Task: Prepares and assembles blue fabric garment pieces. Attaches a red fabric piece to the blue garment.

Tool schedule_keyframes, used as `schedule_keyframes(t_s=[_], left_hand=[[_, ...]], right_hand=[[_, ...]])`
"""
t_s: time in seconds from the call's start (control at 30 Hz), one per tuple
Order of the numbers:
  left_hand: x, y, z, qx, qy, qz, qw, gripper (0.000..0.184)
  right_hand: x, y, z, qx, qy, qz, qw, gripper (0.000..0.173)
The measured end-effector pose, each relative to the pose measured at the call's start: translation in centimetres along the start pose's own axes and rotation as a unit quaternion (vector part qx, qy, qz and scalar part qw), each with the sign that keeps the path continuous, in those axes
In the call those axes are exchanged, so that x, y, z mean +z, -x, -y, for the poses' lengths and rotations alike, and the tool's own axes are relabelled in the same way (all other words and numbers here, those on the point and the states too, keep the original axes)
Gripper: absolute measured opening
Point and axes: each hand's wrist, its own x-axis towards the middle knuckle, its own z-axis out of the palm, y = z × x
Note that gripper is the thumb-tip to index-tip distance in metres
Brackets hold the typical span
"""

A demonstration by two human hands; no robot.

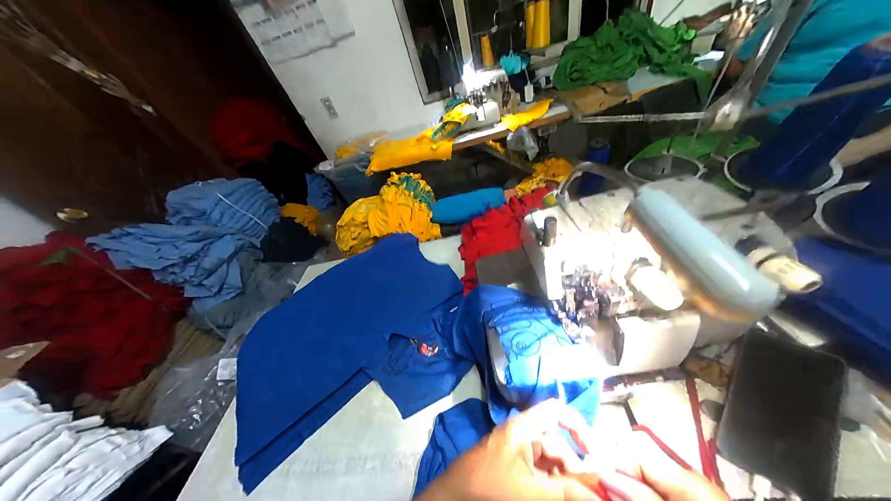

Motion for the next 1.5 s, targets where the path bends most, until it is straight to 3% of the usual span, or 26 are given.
schedule_keyframes(t_s=[0.1, 0.17, 0.23, 0.3, 0.37, 0.47, 0.6, 0.7, 0.93, 1.23, 1.33, 1.5], left_hand=[[-0.1, 0.4, -0.1, 0.09, -0.033, -0.003, 0.995, 0.023], [0.4, 0.9, 0.1, 0.16, -0.203, -0.007, 0.966, 0.036], [1.2, 1.5, 0.4, 0.219, -0.44, -0.026, 0.87, 0.035], [2.0, 2.0, 1.3, 0.283, -0.582, -0.076, 0.759, 0.011], [2.0, 2.2, 2.3, 0.327, -0.585, -0.125, 0.732, 0.008], [1.7, 2.1, 2.6, 0.321, -0.513, -0.157, 0.781, 0.007], [1.1, 1.9, 1.9, 0.196, -0.389, -0.133, 0.89, 0.014], [1.1, 1.8, 1.5, 0.131, -0.286, -0.162, 0.935, 0.015], [1.1, 1.6, 1.7, 0.063, -0.238, -0.199, 0.948, 0.014], [1.1, 1.2, 1.6, 0.061, -0.268, -0.2, 0.941, 0.017], [1.1, 1.0, 1.6, 0.073, -0.276, -0.172, 0.943, 0.019], [-1.0, 0.9, 0.1, 0.091, -0.333, -0.07, 0.936, 0.023]], right_hand=[[-0.6, -0.4, -0.7, 0.058, -0.075, 0.036, 0.995, 0.017], [-0.6, -0.6, -1.6, 0.081, -0.123, 0.037, 0.988, 0.019], [-0.5, -0.6, -2.0, 0.111, -0.17, 0.032, 0.979, 0.02], [-0.3, -0.7, -2.2, 0.14, -0.187, 0.032, 0.972, 0.019], [-0.1, -0.7, -2.8, 0.131, -0.193, 0.04, 0.972, 0.018], [0.1, -0.6, -3.2, 0.085, -0.162, 0.046, 0.982, 0.011], [0.3, -0.3, -3.6, -0.012, -0.093, 0.016, 0.995, 0.012], [0.3, 0.2, -3.3, -0.044, -0.03, -0.002, 0.999, 0.017], [0.5, 0.6, -3.1, -0.014, -0.063, -0.003, 0.998, 0.012], [0.1, 0.5, -4.0, -0.09, -0.059, 0.024, 0.994, 0.02], [0.6, 0.7, -4.1, -0.093, -0.042, -0.004, 0.995, 0.023], [0.9, 0.5, -3.5, -0.037, -0.035, -0.05, 0.997, 0.011]])
